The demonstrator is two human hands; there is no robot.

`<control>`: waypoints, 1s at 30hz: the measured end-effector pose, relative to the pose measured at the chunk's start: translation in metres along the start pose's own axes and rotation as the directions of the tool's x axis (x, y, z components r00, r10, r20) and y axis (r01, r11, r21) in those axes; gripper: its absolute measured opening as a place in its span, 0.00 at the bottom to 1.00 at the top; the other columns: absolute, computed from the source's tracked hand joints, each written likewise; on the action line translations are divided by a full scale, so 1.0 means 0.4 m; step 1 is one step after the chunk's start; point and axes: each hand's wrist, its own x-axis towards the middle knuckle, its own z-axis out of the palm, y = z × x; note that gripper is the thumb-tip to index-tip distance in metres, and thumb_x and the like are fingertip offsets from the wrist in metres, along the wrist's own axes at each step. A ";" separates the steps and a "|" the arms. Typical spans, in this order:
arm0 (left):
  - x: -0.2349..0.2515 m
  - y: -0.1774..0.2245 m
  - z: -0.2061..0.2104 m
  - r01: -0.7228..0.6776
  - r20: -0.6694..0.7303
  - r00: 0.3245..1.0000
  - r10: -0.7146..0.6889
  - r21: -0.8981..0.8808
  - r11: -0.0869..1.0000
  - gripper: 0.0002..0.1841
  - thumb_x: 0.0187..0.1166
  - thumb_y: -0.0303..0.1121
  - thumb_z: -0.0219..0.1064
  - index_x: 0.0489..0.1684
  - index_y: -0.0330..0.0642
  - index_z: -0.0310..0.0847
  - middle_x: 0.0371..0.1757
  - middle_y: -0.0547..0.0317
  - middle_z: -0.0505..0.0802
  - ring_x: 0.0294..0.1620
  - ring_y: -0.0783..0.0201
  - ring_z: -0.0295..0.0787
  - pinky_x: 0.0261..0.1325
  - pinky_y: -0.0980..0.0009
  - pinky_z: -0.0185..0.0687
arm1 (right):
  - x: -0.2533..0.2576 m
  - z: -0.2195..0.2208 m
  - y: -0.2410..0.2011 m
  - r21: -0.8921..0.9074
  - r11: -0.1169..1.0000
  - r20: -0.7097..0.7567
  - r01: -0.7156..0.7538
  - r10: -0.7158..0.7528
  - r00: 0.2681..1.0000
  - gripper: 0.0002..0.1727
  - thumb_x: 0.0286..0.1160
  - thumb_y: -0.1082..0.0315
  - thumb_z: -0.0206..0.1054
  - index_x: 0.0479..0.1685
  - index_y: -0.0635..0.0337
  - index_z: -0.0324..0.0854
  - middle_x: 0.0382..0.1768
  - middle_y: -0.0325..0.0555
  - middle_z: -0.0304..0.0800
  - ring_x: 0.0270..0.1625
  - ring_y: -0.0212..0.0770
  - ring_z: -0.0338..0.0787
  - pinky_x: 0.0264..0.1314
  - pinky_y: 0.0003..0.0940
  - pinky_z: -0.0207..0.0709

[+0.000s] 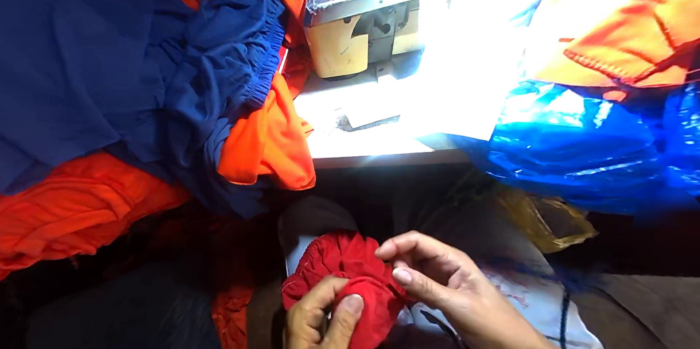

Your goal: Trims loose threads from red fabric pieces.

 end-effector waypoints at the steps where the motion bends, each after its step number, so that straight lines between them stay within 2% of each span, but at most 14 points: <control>1: 0.004 -0.001 -0.016 0.022 0.044 0.999 -0.017 -0.099 0.995 0.09 0.85 0.27 0.61 0.36 0.39 0.86 0.31 0.75 0.90 0.33 0.87 0.85 0.38 0.85 0.82 | 0.006 -0.011 -0.007 -0.050 0.999 0.041 0.006 -0.004 0.999 0.17 0.80 0.55 0.69 0.60 0.52 0.86 0.43 0.26 0.88 0.38 0.16 0.81 0.38 0.12 0.75; 3: 0.011 0.002 -0.043 0.053 0.150 0.988 -0.024 -0.189 0.981 0.14 0.88 0.40 0.60 0.33 0.48 0.87 0.29 0.81 0.87 0.32 0.89 0.81 0.38 0.87 0.78 | 0.023 -0.022 -0.021 -0.104 0.995 0.231 -0.014 0.038 0.972 0.27 0.80 0.47 0.67 0.69 0.56 0.83 0.59 0.34 0.88 0.54 0.22 0.85 0.55 0.19 0.81; 4: 0.015 0.006 -0.050 0.064 0.189 0.982 -0.025 -0.204 0.977 0.16 0.88 0.43 0.59 0.31 0.50 0.86 0.28 0.82 0.86 0.31 0.90 0.80 0.37 0.88 0.77 | 0.034 -0.024 -0.028 -0.105 0.994 0.345 -0.028 0.063 0.936 0.28 0.81 0.48 0.67 0.70 0.59 0.82 0.63 0.36 0.86 0.59 0.22 0.84 0.61 0.20 0.80; 5: 0.019 0.011 -0.052 0.070 0.214 0.976 -0.024 -0.209 0.975 0.16 0.88 0.45 0.59 0.30 0.51 0.85 0.27 0.82 0.85 0.30 0.90 0.79 0.36 0.88 0.76 | 0.044 -0.024 -0.034 -0.097 0.994 0.432 -0.051 0.089 0.898 0.26 0.82 0.50 0.67 0.67 0.61 0.82 0.60 0.35 0.87 0.60 0.20 0.84 0.62 0.20 0.79; 6: 0.022 0.016 -0.054 0.072 0.225 0.974 -0.024 -0.206 0.976 0.17 0.88 0.47 0.59 0.29 0.52 0.84 0.26 0.82 0.84 0.30 0.90 0.79 0.35 0.88 0.75 | 0.050 -0.021 -0.038 -0.083 0.993 0.481 -0.088 0.117 0.869 0.21 0.82 0.54 0.67 0.61 0.61 0.83 0.53 0.31 0.88 0.54 0.17 0.84 0.58 0.17 0.78; 8: 0.026 0.017 -0.058 0.061 0.225 0.974 -0.017 -0.188 0.980 0.17 0.87 0.48 0.59 0.27 0.53 0.83 0.24 0.82 0.82 0.29 0.90 0.77 0.34 0.89 0.73 | 0.051 -0.011 -0.038 -0.033 0.985 0.468 -0.168 0.164 0.869 0.07 0.81 0.62 0.67 0.47 0.53 0.83 0.37 0.22 0.84 0.38 0.13 0.80 0.40 0.11 0.74; 9: 0.028 0.015 -0.059 0.051 0.219 0.976 -0.010 -0.184 0.982 0.17 0.87 0.48 0.59 0.27 0.53 0.82 0.24 0.82 0.81 0.29 0.90 0.76 0.34 0.89 0.73 | 0.048 -0.011 -0.038 -0.006 0.979 0.455 -0.205 0.185 0.871 0.03 0.82 0.63 0.66 0.44 0.50 0.83 0.34 0.20 0.82 0.32 0.12 0.77 0.34 0.10 0.70; 11: 0.033 0.005 -0.062 0.021 0.201 0.979 0.016 -0.180 0.983 0.17 0.87 0.48 0.60 0.27 0.53 0.83 0.25 0.82 0.82 0.30 0.91 0.77 0.35 0.90 0.72 | 0.044 -0.022 -0.045 0.054 0.962 0.470 -0.269 0.213 0.857 0.04 0.83 0.64 0.63 0.42 0.45 0.83 0.35 0.19 0.82 0.30 0.12 0.75 0.30 0.09 0.67; 13: 0.040 -0.003 -0.066 -0.023 0.198 0.979 0.058 -0.172 0.985 0.17 0.86 0.49 0.61 0.28 0.51 0.83 0.30 0.80 0.83 0.33 0.90 0.77 0.36 0.90 0.72 | 0.040 -0.031 -0.057 0.158 0.925 0.487 -0.347 0.232 0.842 0.06 0.83 0.62 0.61 0.39 0.40 0.83 0.29 0.17 0.81 0.26 0.11 0.74 0.26 0.09 0.67; 17: 0.052 0.010 -0.071 -0.037 0.240 0.965 0.101 -0.259 0.965 0.16 0.85 0.48 0.63 0.31 0.50 0.85 0.41 0.74 0.89 0.39 0.87 0.81 0.37 0.90 0.73 | 0.038 -0.035 -0.066 0.184 0.922 0.472 -0.340 0.221 0.854 0.02 0.80 0.59 0.66 0.40 0.40 0.84 0.29 0.17 0.82 0.28 0.11 0.77 0.29 0.09 0.69; 20: 0.054 0.024 -0.068 -0.023 0.252 0.963 0.100 -0.290 0.957 0.12 0.85 0.46 0.64 0.36 0.51 0.85 0.36 0.76 0.89 0.39 0.87 0.83 0.43 0.87 0.78 | 0.039 -0.031 -0.067 0.113 0.960 0.439 -0.255 0.182 0.880 0.03 0.78 0.61 0.71 0.44 0.46 0.85 0.37 0.20 0.87 0.41 0.15 0.85 0.43 0.12 0.78; 22: 0.053 0.031 -0.057 -0.026 0.257 0.962 0.088 -0.237 0.971 0.11 0.84 0.45 0.65 0.35 0.50 0.84 0.33 0.79 0.86 0.37 0.89 0.81 0.42 0.88 0.77 | 0.036 -0.021 -0.074 0.051 0.980 0.422 -0.192 0.153 0.894 0.05 0.78 0.62 0.71 0.44 0.51 0.87 0.39 0.22 0.87 0.44 0.15 0.85 0.47 0.13 0.80; 25: 0.053 0.036 -0.038 -0.083 0.242 0.963 0.117 -0.147 0.986 0.13 0.86 0.42 0.63 0.32 0.46 0.81 0.30 0.77 0.84 0.35 0.90 0.79 0.39 0.90 0.75 | 0.027 -0.005 -0.085 0.002 0.996 0.406 -0.094 0.086 0.910 0.04 0.78 0.67 0.67 0.38 0.56 0.85 0.36 0.24 0.84 0.40 0.11 0.81 0.42 0.09 0.74; 30: 0.062 0.031 -0.061 -0.143 0.175 0.972 0.156 -0.083 0.986 0.14 0.86 0.45 0.63 0.32 0.48 0.82 0.29 0.78 0.83 0.33 0.90 0.78 0.38 0.91 0.74 | 0.013 -0.037 -0.068 0.062 0.986 0.412 -0.154 0.116 0.904 0.04 0.73 0.68 0.65 0.38 0.48 0.85 0.38 0.20 0.83 0.42 0.11 0.81 0.42 0.10 0.74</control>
